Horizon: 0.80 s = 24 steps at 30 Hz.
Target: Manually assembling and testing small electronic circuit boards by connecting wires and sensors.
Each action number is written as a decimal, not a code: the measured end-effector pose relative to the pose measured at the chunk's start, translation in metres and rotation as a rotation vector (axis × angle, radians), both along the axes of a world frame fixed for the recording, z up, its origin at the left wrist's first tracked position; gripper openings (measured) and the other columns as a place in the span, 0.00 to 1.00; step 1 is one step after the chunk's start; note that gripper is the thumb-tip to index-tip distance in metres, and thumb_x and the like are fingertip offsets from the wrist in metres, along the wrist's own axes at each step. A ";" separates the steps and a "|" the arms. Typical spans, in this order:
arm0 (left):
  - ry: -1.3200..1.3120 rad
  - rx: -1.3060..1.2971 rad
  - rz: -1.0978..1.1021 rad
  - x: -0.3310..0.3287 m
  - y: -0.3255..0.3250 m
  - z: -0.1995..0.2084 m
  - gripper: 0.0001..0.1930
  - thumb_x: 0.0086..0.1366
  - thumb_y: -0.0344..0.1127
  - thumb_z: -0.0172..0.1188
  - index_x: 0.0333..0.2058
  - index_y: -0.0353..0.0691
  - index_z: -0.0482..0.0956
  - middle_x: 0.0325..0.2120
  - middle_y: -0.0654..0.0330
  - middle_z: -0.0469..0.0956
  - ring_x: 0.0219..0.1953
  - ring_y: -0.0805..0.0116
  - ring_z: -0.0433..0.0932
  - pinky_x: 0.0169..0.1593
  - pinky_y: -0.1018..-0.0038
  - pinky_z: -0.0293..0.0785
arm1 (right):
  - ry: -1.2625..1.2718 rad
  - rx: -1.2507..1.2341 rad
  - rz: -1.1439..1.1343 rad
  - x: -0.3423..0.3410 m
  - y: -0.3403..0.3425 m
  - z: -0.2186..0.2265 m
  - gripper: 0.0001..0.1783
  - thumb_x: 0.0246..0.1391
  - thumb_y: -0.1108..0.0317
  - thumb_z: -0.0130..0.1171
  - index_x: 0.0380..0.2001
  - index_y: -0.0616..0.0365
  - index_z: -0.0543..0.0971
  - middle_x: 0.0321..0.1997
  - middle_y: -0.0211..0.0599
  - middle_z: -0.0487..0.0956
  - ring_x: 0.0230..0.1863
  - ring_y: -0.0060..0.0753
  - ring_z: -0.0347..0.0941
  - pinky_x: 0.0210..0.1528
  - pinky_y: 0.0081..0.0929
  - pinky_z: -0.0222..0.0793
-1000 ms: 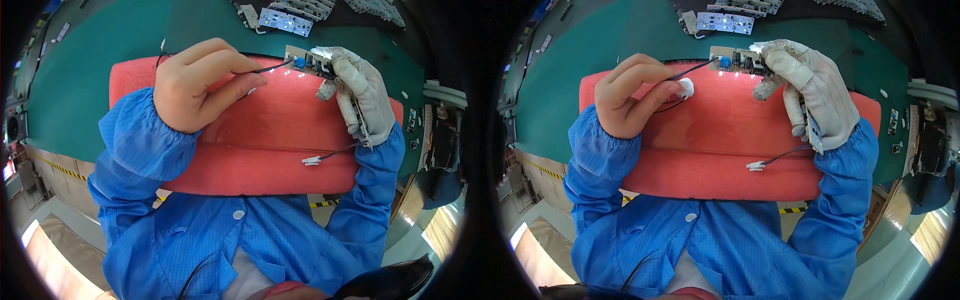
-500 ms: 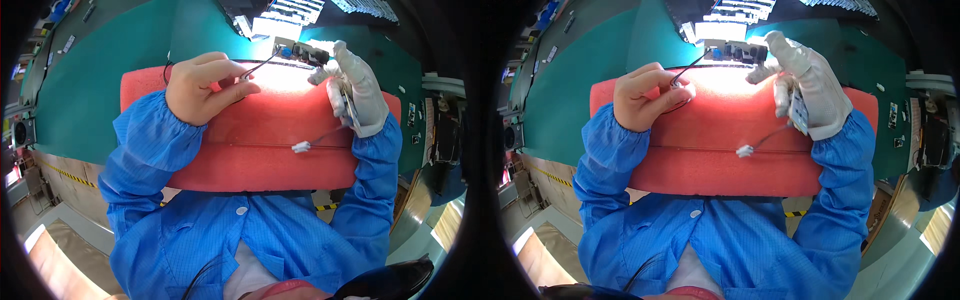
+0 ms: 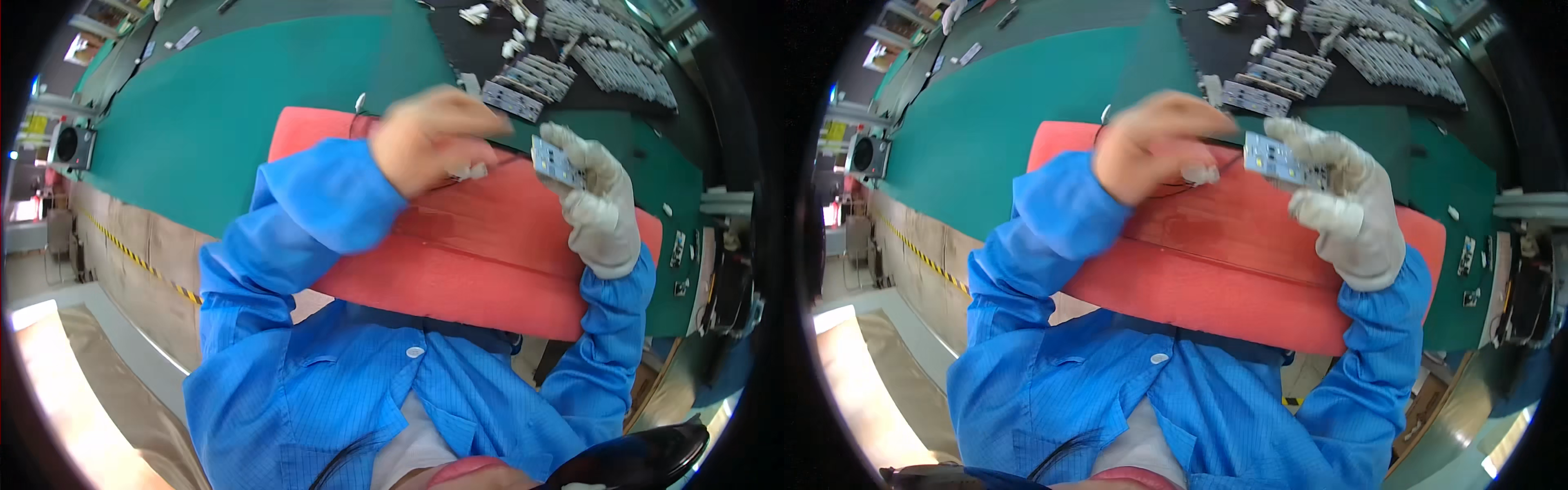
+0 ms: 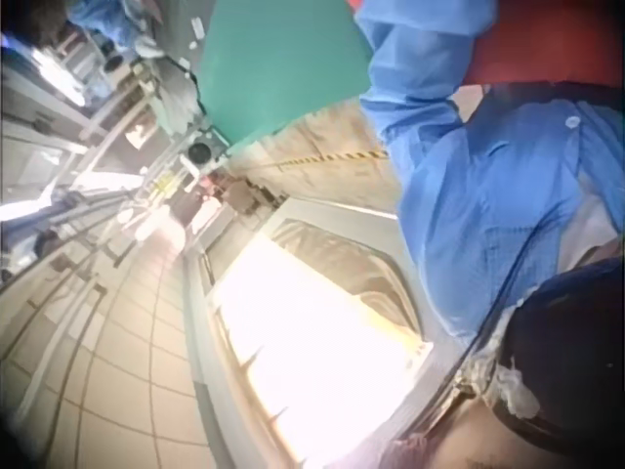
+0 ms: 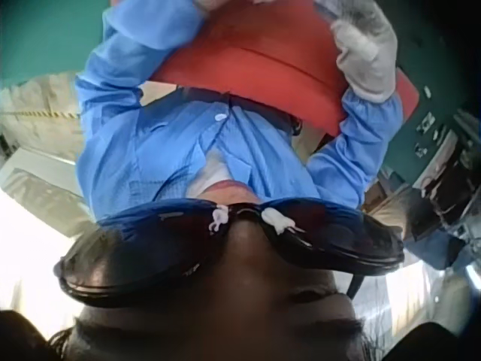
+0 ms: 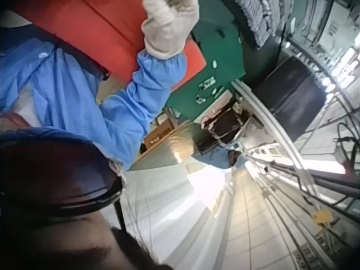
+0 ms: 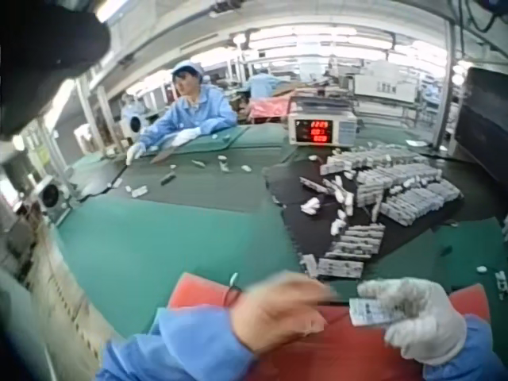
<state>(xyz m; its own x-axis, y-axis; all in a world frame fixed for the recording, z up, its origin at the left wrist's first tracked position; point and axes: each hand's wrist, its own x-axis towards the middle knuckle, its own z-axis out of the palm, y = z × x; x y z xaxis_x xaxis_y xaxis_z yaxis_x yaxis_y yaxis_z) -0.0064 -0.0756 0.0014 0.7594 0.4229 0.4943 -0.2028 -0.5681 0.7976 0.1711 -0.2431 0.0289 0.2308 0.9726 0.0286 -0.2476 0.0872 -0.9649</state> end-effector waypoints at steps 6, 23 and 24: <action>-0.005 0.319 -0.065 -0.004 -0.009 -0.005 0.10 0.52 0.26 0.64 0.35 0.36 0.79 0.32 0.56 0.75 0.31 0.63 0.76 0.33 0.73 0.73 | -0.109 0.087 0.078 -0.001 -0.003 0.001 0.20 0.33 0.73 0.62 0.38 0.53 0.78 0.55 0.47 0.71 0.53 0.36 0.70 0.51 0.29 0.66; 0.070 0.110 0.145 -0.015 -0.012 0.013 0.04 0.54 0.27 0.62 0.29 0.36 0.76 0.25 0.57 0.73 0.27 0.62 0.76 0.30 0.73 0.72 | -0.366 0.004 -0.270 -0.013 0.003 0.014 0.23 0.43 0.70 0.62 0.45 0.65 0.72 0.39 0.42 0.78 0.36 0.29 0.77 0.35 0.27 0.76; 0.070 0.071 0.118 -0.015 -0.016 0.014 0.06 0.52 0.27 0.63 0.29 0.37 0.75 0.26 0.57 0.73 0.27 0.62 0.75 0.29 0.72 0.71 | -0.368 0.003 -0.279 -0.007 0.001 0.013 0.23 0.43 0.70 0.62 0.45 0.65 0.72 0.39 0.42 0.78 0.36 0.29 0.77 0.35 0.27 0.76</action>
